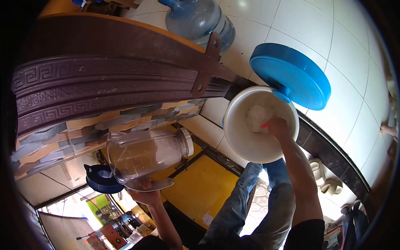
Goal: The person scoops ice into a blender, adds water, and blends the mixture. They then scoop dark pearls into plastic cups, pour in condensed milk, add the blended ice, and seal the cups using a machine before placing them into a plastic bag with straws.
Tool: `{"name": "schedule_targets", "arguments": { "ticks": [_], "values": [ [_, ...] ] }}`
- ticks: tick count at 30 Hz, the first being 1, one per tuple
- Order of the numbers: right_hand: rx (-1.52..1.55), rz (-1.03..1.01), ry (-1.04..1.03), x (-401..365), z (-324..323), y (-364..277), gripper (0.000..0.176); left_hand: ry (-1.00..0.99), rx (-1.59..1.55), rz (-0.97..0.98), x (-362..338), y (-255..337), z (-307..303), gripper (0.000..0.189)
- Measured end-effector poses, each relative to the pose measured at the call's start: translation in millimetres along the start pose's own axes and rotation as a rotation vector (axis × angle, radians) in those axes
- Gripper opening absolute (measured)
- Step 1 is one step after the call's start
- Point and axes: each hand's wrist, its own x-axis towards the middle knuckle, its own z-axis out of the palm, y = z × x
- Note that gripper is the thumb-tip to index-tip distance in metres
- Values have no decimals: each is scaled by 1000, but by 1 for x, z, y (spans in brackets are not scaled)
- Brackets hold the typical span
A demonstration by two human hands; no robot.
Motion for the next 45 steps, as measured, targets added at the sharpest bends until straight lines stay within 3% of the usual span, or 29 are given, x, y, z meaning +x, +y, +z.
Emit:
{"name": "schedule_targets", "arguments": {
  "ticks": [2, 5, 8, 12, 14, 16, 17, 20, 23, 26, 29, 33, 36, 38, 40, 42, 43, 45],
  "values": [
    [-168, -141, -10, -6, -12, -5, 15, 86, -42, -37, -2, -8, 4, 45],
    [55, 103, 129, 1, -39, -14, 14, 128, 131, 17, -1, -18, -2, 44],
    [89, 314, 337, 28, -10, -6, 20, 173, 266, 51, -8, -39, -17, 38],
    [220, 415, 351, 51, 27, 1, 26, 31, 471, 78, -21, -74, -26, 38],
    [218, 528, 300, 60, 44, -4, 26, 71, 677, 123, -33, -92, -30, 36],
    [311, 509, 269, 65, 44, -12, 24, 226, 776, 163, -41, -111, -50, 36],
    [404, 486, 240, 64, 43, -15, 22, 30, 1242, 495, -45, -114, -68, 32],
    [496, 461, 230, 63, 28, -14, 25, -230, 1514, 528, -60, -116, -119, 27],
    [664, 442, 238, 79, 40, -6, 31, -242, 1467, 436, -68, -116, -90, 39],
    [753, 392, 225, 75, 43, -4, 34, -294, 1828, 751, -70, -115, -60, 53],
    [716, 455, 245, 69, 43, -1, 30, -279, 1594, 652, -62, -119, -60, 56],
    [699, 553, 385, 47, 40, -11, 26, -395, 1468, 947, -51, -115, -95, 47],
    [854, 375, 470, 42, 53, -14, 24, -455, 1327, 1055, -41, -121, -95, 44],
    [1053, 271, 356, 39, 56, -14, 27, -480, 1223, 1083, -34, -121, -87, 44],
    [1089, 226, 282, 25, 39, -18, 28, -555, 1357, 1178, -26, -113, -60, 42],
    [1122, 182, 207, 1, 10, -23, 28, -548, 1292, 943, -25, -123, -130, 39],
    [1051, 141, 163, -17, -13, -26, 28, -436, 1056, 640, -23, -124, -135, 38],
    [977, 97, 124, -49, -46, -31, 28, -356, 988, 363, -27, -113, -113, 38]
  ]
}}
